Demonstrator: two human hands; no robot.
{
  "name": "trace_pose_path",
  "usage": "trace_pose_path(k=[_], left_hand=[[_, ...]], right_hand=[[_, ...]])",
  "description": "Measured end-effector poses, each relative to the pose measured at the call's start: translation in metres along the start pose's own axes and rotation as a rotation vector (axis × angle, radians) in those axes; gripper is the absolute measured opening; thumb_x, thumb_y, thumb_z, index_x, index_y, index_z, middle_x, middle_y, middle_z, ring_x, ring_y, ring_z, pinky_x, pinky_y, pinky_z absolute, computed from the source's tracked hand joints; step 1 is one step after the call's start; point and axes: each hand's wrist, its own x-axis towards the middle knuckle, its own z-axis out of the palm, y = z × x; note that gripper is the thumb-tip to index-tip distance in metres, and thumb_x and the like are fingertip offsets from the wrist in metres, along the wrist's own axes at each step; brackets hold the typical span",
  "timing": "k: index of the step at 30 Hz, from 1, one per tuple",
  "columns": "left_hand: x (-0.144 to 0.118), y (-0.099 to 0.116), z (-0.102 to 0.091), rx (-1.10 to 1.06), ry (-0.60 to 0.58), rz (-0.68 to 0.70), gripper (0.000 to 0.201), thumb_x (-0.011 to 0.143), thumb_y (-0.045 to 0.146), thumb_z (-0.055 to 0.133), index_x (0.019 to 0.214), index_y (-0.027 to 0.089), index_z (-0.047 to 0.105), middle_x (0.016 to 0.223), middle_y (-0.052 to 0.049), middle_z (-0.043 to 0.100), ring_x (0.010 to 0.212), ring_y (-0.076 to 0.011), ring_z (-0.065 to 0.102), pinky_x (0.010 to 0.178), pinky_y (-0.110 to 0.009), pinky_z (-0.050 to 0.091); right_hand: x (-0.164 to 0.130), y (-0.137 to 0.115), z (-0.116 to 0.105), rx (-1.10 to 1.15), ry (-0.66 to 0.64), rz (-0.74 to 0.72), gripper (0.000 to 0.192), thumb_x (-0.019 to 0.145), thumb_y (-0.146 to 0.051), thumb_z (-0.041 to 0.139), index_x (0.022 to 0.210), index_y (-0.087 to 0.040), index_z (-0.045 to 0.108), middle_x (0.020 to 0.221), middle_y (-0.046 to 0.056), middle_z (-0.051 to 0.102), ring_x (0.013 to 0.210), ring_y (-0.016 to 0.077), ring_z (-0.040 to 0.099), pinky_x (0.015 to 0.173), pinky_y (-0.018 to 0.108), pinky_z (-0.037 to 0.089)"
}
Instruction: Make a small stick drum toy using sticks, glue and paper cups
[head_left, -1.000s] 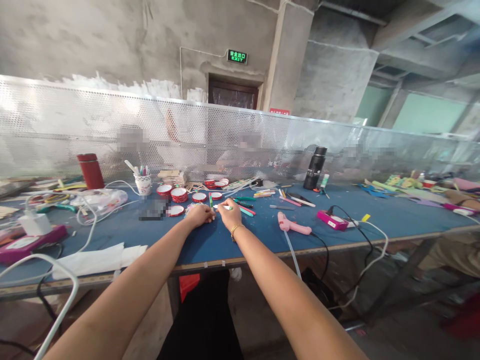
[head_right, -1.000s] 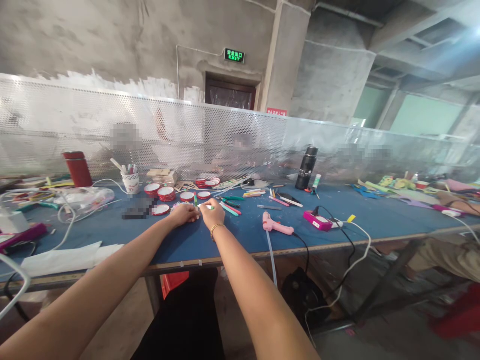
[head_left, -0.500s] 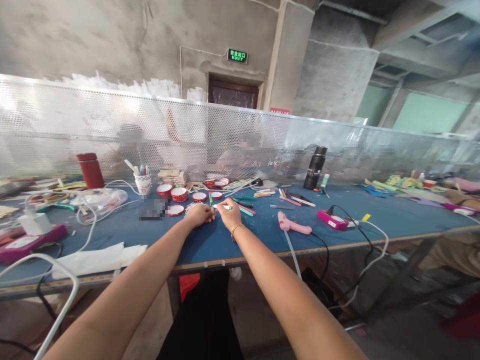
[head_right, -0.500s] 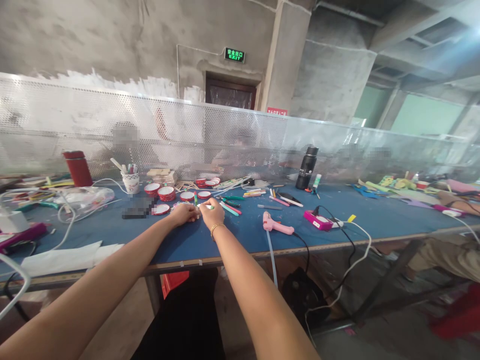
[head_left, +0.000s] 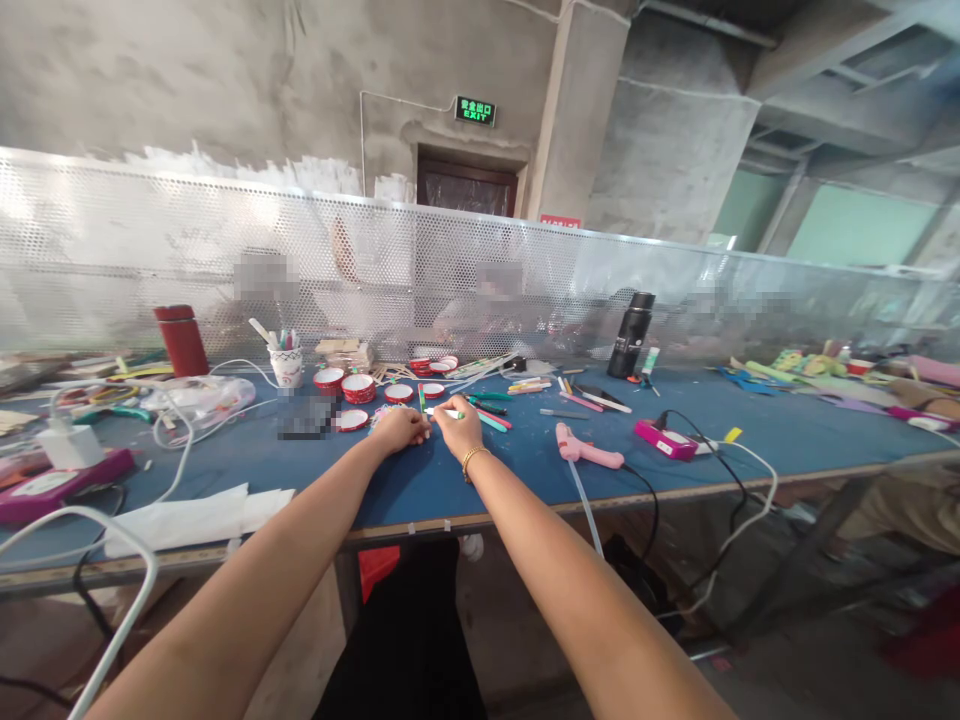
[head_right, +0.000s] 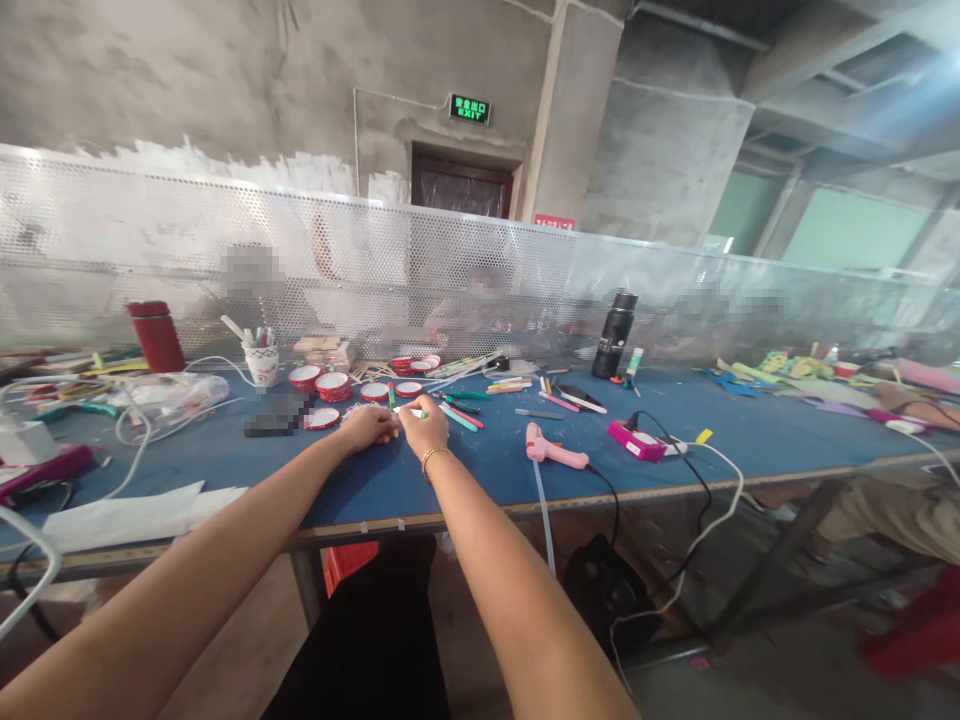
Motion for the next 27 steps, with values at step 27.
trace_pose_path(k=[27], left_hand=[[0.0026,-0.0032,0.0007,0.021,0.001,-0.005,0.026,0.087,0.04,0.067,0.069,0.021,0.071,0.064,0.0,0.071,0.059,-0.0139,0.065,0.059,-0.021,0.048]], right_hand=[[0.0018,0.0042,0.0034,0.05,0.014,-0.033,0.013,0.077,-0.035,0.059,0.069,-0.027,0.058,0.076,-0.003,0.071,0.084,0.0215,0.068,0.083,0.03,0.052]])
